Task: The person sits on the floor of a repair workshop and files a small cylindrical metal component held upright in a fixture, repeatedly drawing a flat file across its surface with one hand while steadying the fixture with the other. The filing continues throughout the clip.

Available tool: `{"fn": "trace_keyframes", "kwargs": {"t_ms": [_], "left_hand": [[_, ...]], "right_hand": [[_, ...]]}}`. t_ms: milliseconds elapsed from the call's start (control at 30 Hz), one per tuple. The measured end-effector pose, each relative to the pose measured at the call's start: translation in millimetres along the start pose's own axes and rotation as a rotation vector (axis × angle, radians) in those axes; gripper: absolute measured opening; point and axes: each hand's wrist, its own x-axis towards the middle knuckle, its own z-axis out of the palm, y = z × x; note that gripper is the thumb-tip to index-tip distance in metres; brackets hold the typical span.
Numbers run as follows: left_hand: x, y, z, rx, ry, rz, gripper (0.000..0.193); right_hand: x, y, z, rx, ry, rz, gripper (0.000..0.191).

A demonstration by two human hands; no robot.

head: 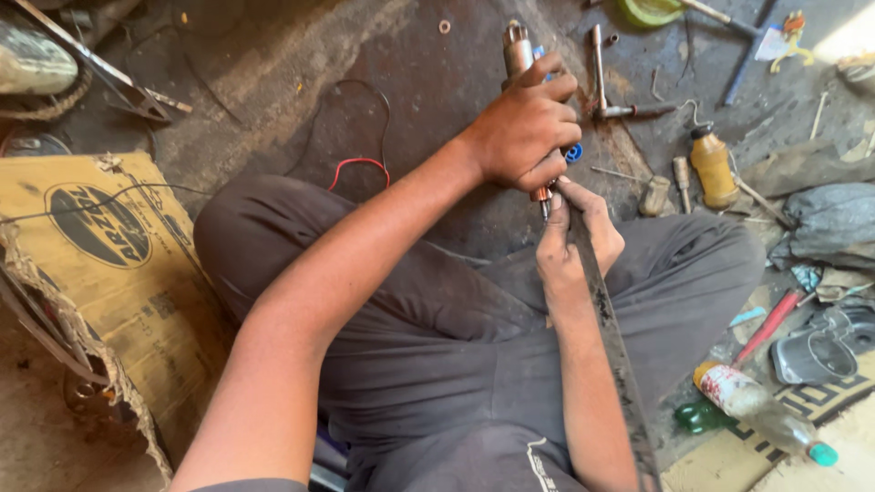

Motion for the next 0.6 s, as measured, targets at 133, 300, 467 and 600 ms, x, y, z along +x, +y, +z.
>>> {"fn": "trace_keyframes", "kwargs": {"t_ms": [133, 300, 467, 600], "left_hand": [[-0.2, 0.6, 0.0, 0.047, 0.059, 0.047, 0.031], [0.3, 1.4, -1.1, 0.020, 0.009, 0.018, 0.029], [0.0, 1.4, -0.3, 0.042, 0.041, 0.049, 0.032], [-1.2, 1.4, 0.0, 0.052, 0.014, 0.018, 0.030]], "right_hand": [[-0.1, 1.6, 2.5, 0.042, 0.015, -0.058, 0.015], [-0.6, 0.5, -0.9, 0.009, -0.006, -0.043, 0.015], [-0.8, -1.6, -0.1, 0.019, -0.003, -0.063, 0.015], [2.7, -1.3, -0.4, -0.018, -0.005, -0.120, 0.013]]}}
